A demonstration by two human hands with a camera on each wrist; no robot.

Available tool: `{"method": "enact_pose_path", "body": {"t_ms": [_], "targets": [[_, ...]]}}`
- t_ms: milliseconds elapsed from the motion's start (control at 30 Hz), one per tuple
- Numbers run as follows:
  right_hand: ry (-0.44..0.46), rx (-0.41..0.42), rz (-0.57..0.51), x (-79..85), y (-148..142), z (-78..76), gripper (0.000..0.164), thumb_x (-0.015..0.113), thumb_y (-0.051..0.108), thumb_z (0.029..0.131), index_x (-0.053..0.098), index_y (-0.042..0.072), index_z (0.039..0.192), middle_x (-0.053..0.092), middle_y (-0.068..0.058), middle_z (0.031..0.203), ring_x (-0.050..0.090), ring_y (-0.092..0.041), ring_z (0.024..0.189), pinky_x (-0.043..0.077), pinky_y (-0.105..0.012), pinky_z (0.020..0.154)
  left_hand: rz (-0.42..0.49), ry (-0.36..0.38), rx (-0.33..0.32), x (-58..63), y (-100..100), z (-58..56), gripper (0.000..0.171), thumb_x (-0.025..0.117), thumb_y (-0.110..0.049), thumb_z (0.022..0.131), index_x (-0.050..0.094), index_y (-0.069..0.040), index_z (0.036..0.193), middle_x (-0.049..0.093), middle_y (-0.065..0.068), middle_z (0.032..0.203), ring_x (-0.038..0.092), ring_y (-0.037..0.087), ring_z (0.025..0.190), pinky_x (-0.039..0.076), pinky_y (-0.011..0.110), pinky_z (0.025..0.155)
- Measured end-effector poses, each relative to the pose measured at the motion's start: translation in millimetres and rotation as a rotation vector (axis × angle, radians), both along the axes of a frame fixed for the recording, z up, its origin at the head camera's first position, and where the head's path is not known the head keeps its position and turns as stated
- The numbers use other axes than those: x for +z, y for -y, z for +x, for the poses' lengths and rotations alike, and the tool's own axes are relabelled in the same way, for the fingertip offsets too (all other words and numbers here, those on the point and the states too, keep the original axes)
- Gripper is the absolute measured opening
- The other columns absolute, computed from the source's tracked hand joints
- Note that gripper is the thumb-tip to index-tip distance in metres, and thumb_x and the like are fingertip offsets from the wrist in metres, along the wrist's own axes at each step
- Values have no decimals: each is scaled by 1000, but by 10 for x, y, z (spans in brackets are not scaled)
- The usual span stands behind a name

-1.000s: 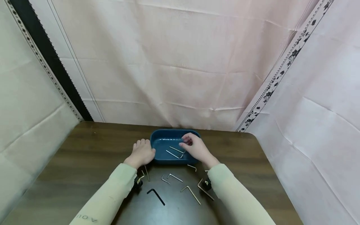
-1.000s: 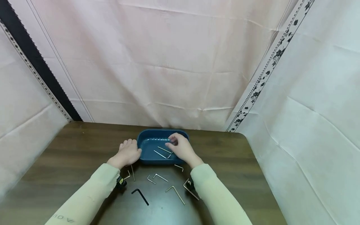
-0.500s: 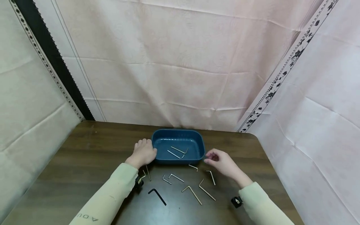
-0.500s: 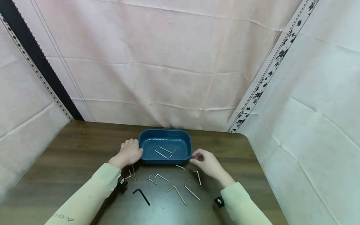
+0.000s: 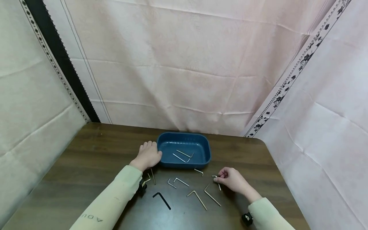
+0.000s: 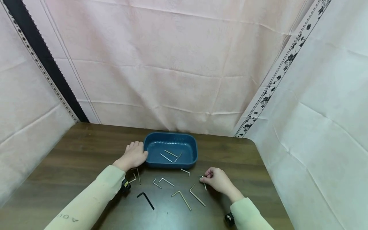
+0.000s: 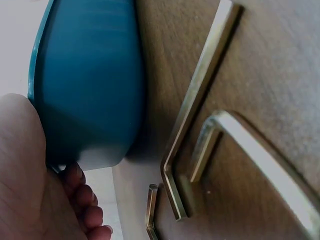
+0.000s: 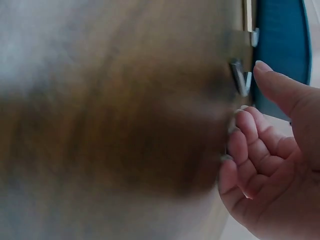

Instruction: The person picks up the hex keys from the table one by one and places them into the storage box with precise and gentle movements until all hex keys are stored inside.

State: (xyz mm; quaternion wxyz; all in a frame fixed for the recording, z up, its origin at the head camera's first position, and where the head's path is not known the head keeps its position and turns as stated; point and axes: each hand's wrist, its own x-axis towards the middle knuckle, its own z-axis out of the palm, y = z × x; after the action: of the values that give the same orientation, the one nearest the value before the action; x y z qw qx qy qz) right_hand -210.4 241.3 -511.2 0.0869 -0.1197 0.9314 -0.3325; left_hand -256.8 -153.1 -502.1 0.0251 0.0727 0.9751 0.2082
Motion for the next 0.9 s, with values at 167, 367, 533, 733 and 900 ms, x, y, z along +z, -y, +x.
{"method": "enact_pose_path", "body": {"t_ms": [167,367,533,733,900], "targets": [[-15,4,38,-32,0,-29,21,79,24,79,64,10,81,59,4,73,54,-10,67,45,-27,63,-4,4,-12,4,19,-41,50,48,-32,96,46,7,129,47,19,118,38,34,104,28,52,93],[-43,70,87,-36,38,-58,12,73,16,85,64,11,79,58,6,71,53,-9,65,45,-29,63,-6,17,-6,3,63,-49,50,47,-31,97,45,7,129,47,20,119,39,35,106,29,52,93],[-44,92,112,-53,33,-55,14,71,15,87,62,12,77,56,7,68,51,-9,63,44,-28,62,2,26,-18,-1,58,-62,50,46,-31,97,44,8,130,47,21,121,39,36,107,30,53,94],[-45,98,112,-55,9,-59,14,70,16,88,63,13,76,56,7,68,51,-9,63,44,-29,63,18,48,-32,12,29,-81,49,45,-30,98,44,7,129,47,20,119,39,35,105,30,53,93],[-40,76,113,-74,19,-72,13,70,17,89,64,14,78,58,8,70,53,-9,65,46,-31,66,25,68,-25,42,12,-68,45,44,-29,99,45,7,124,47,19,113,38,35,101,30,50,89]]}}
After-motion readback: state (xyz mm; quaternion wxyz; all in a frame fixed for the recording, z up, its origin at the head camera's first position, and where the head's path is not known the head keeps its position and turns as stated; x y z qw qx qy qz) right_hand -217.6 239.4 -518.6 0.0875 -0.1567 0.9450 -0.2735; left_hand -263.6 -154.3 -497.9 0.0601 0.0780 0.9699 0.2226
